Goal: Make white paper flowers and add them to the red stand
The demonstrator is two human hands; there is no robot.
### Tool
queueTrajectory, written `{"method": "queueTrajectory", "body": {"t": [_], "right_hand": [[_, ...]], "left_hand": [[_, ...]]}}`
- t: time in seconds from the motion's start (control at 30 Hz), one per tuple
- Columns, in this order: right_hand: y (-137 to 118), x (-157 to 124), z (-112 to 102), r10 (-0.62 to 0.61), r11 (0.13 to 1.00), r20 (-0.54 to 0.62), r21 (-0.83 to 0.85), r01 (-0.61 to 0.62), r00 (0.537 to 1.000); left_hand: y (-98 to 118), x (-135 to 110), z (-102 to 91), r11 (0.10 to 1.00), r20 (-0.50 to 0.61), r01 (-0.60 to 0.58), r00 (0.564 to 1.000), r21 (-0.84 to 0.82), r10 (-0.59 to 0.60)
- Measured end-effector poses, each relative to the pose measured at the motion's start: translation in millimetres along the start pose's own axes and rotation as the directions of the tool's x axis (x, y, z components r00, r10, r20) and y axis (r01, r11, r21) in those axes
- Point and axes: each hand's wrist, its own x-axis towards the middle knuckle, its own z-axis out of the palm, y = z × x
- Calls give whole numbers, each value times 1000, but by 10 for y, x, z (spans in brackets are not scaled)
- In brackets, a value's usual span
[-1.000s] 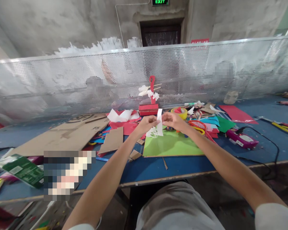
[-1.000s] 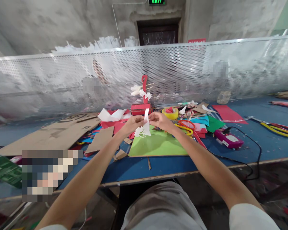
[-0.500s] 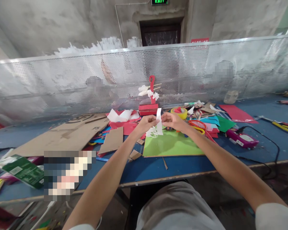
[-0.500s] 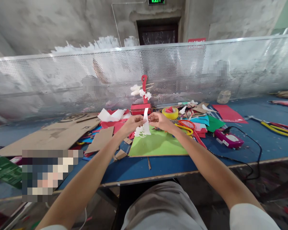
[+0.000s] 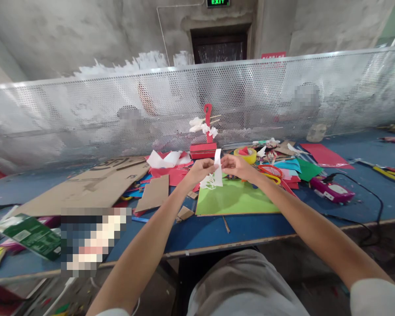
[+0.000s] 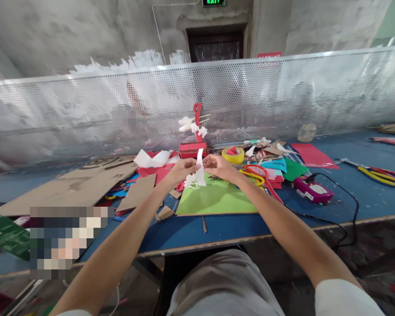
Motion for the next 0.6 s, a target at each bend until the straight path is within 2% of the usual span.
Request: {"method": "queueTrajectory", "body": {"t": [0.43,0.6], "right_hand": [[29,6,5,-40,999,23,14,39,999],[-24,-3,18,-29,1000,-8,6,29,1000]], "left_hand": [[70,-20,23,999,2,40,999,-21,-40],[94,-36,56,999,-72,35,997,-16,-36]]}}
